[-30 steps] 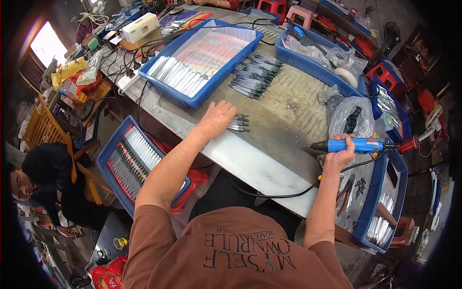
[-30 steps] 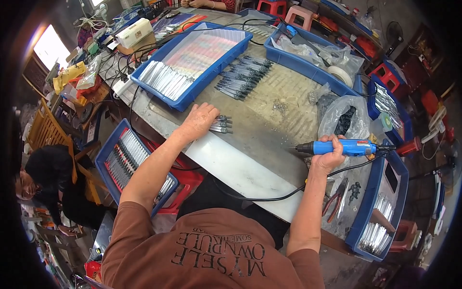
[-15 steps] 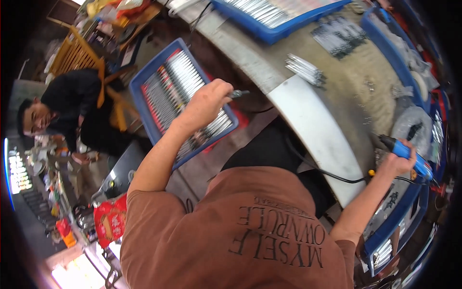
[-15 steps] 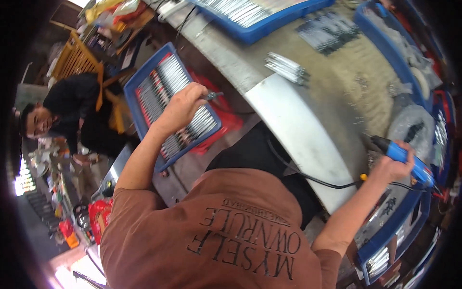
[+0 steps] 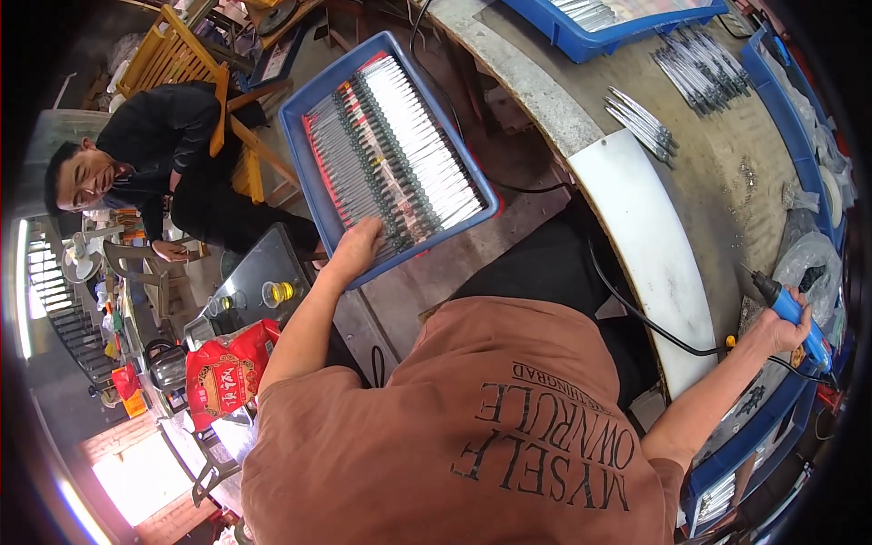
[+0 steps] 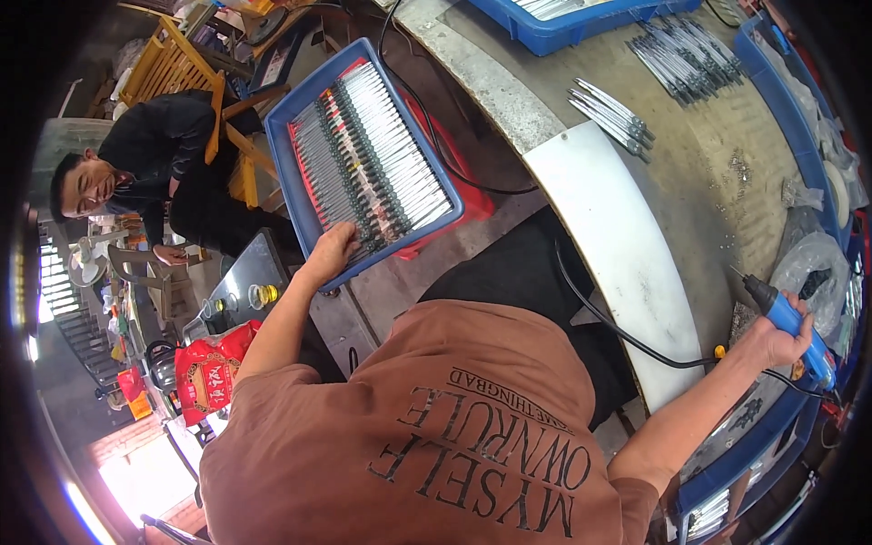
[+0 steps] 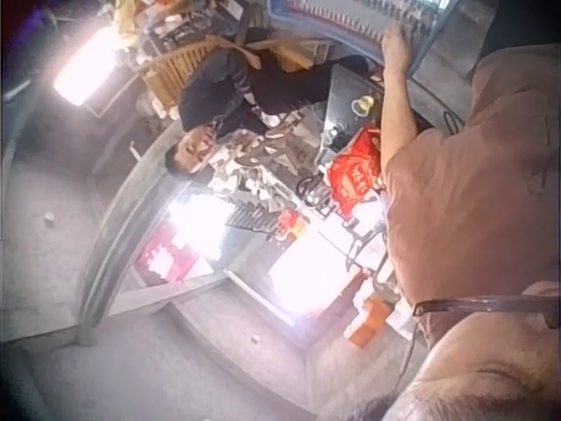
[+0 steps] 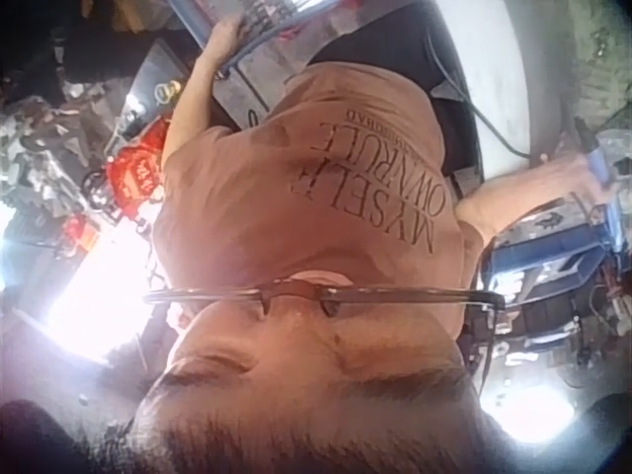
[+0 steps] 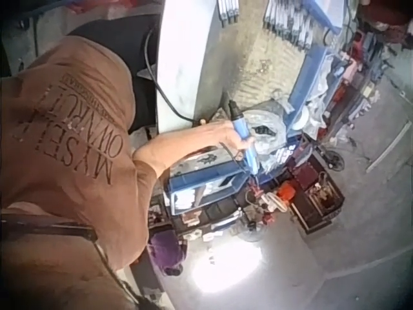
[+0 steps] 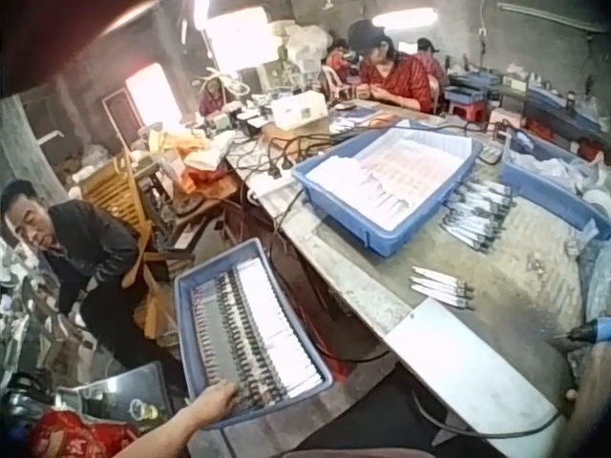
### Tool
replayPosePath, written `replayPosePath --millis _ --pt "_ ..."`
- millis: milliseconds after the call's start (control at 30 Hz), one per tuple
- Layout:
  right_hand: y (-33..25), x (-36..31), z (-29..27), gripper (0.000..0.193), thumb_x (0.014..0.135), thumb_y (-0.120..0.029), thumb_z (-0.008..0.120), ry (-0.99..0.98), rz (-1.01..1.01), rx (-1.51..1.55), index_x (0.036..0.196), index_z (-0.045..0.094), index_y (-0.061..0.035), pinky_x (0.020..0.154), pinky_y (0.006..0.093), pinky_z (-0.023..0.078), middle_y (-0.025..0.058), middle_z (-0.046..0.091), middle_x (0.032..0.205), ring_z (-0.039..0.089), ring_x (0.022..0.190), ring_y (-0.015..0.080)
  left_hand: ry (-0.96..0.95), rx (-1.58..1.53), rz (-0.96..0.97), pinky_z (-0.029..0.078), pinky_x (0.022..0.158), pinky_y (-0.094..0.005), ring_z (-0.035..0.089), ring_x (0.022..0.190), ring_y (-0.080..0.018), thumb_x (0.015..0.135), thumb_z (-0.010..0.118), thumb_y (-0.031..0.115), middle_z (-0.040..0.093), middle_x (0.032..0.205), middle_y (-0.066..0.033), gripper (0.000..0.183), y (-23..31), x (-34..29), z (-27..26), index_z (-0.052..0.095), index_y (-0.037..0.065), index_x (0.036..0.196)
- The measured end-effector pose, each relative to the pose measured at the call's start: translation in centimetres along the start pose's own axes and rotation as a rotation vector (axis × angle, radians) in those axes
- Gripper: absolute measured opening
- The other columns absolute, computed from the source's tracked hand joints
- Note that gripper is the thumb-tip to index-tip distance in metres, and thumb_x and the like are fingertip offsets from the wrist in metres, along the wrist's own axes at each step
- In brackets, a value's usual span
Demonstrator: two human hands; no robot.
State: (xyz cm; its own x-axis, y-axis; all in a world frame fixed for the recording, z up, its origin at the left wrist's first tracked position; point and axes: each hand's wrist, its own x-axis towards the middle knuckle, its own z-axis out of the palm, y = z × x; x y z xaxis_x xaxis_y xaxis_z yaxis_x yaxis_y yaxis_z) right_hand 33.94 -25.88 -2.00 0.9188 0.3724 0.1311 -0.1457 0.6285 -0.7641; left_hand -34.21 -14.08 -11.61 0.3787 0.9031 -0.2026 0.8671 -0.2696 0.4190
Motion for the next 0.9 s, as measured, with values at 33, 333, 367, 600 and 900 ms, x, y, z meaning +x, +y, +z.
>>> replayPosePath --millis 33,333,367,600,900 --pt "0.0 -0.1 0.2 0.016 0.074 -0.016 0.051 -0.001 0.0 0.001 0.075 0.045 -0.001 0.072 0.0406 0.036 0.0108 0.048 0.073 0.047 0.072 0.0253 -0.005 -0.005 -0.02 0.041 0.069 -0.0408 0.051 0.082 -0.0361 0.073 0.053 0.005 0.051 0.084 -0.0172 0.012 0.1 0.0 0.1 0.047 0.002 0.083" --pt "0.3 0.5 0.0 0.016 0.074 -0.016 0.051 0.002 0.006 -0.012 0.075 0.045 -0.0008 0.072 0.0402 0.037 0.0113 0.049 0.073 0.048 0.072 0.0255 -0.138 -0.009 -0.079 0.042 0.073 -0.0398 0.052 0.086 -0.0353 0.072 0.051 0.003 0.055 0.086 -0.0175 0.012 0.6 0.2 -1.1 0.052 0.002 0.084" --pt "0.4 0.4 0.2 0.016 0.074 -0.016 0.051 -0.005 0.012 -0.003 0.075 0.046 -0.0009 0.072 0.04 0.037 0.0112 0.049 0.073 0.048 0.071 0.0253 -0.136 -0.006 -0.08 0.042 0.073 -0.0398 0.052 0.086 -0.0353 0.072 0.051 0.003 0.055 0.086 -0.0175 0.012 0.7 0.1 -1.1 0.052 0.002 0.084" --pt "-0.4 -0.9 0.4 0.015 0.075 -0.015 0.051 -0.049 -0.028 0.005 0.076 0.045 -0.002 0.069 0.0388 0.039 0.0109 0.052 0.071 0.05 0.07 0.0241 -0.132 0.044 0.004 0.043 0.072 -0.0408 0.053 0.084 -0.036 0.073 0.047 0.004 0.055 0.085 -0.0187 0.014 0.6 0.9 -0.5 0.054 0.002 0.086" --pt "0.5 -5.5 5.7 0.022 0.07 -0.009 0.055 0.128 -0.065 0.085 0.09 0.044 -0.0074 0.063 0.0334 0.039 0.007 0.051 0.07 0.047 0.064 0.0199 0.205 -0.035 0.202 0.044 0.065 -0.0347 0.056 0.075 -0.0303 0.072 0.053 0.001 0.055 0.08 -0.015 0.015 9.4 6.1 -5.4 0.052 0.001 0.086"
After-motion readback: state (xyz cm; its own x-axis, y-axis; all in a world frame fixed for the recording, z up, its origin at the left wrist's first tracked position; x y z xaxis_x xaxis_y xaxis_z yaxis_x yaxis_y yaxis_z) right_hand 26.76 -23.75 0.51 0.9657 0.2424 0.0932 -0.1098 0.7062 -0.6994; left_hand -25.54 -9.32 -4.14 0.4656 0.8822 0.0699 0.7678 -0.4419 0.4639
